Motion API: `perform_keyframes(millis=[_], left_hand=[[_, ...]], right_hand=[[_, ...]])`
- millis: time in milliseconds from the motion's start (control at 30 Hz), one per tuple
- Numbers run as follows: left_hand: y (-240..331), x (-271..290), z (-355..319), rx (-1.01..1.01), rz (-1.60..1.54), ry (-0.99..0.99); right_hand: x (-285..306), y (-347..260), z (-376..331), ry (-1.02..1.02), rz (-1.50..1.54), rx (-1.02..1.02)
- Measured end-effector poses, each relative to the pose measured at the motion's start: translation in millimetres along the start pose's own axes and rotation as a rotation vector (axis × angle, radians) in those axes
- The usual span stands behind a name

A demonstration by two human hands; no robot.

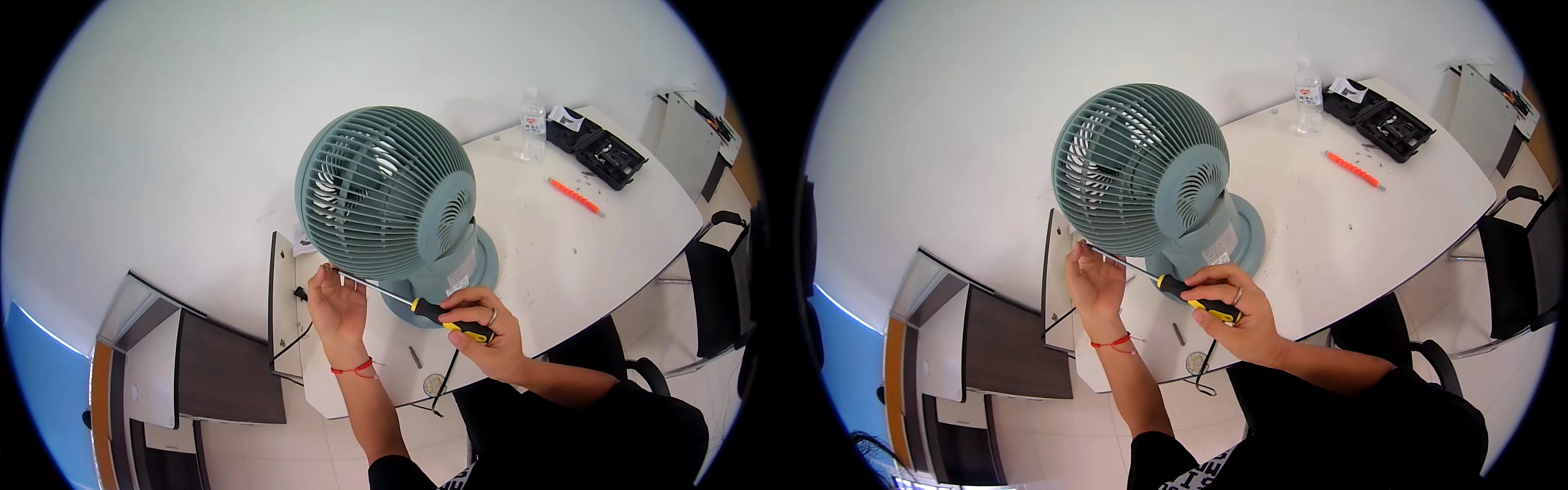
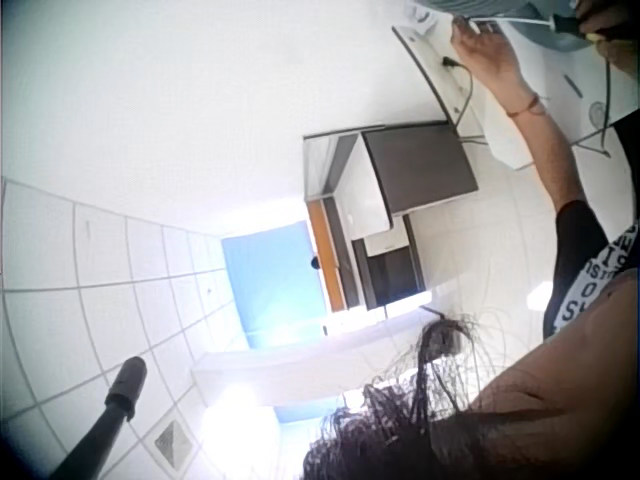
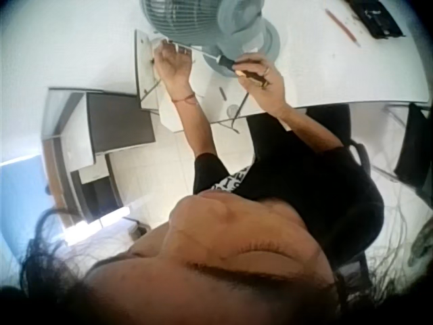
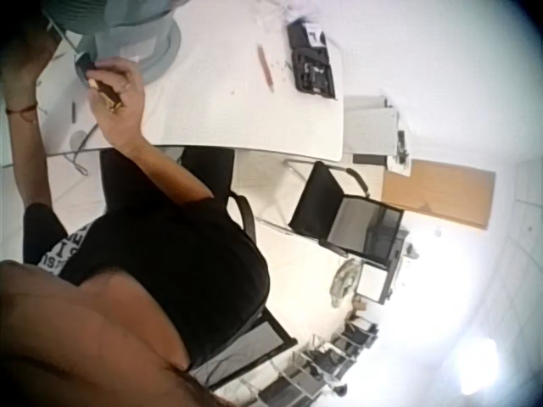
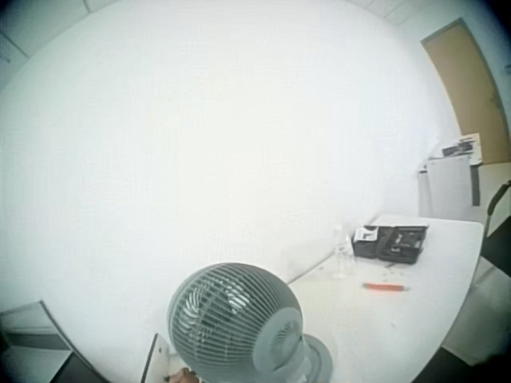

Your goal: The person assembles a small teal desk fan on a white office desk. They use a screwdriver to attach the front grille to the fan body, then secure the rear grille, and finally tighten screws on the base.

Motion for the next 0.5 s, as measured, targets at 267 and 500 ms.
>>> perform_keyframes(millis=[267,500], left_hand=[[-2.4,-1.4,-2.1,-0.01,-0.02,-0.019],[-2.1,-3.8,-0.9,-0.024,-0.029,-0.045]], right_hand=[[-1.1,3.2,1.5,-0.012,0.036,-0.02],[-1.2,8.1,2.7,-0.014,0.069,-0.002]])
Point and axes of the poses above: each hand's wrist, its own z-axis towards the middle knuckle, its own x-axis out of the back of the hand, y = z × x, the point moved 3 cm from there along z, towards the middle knuckle, and after that the axes turned 1 degree about -z, right-handed, at the moved point
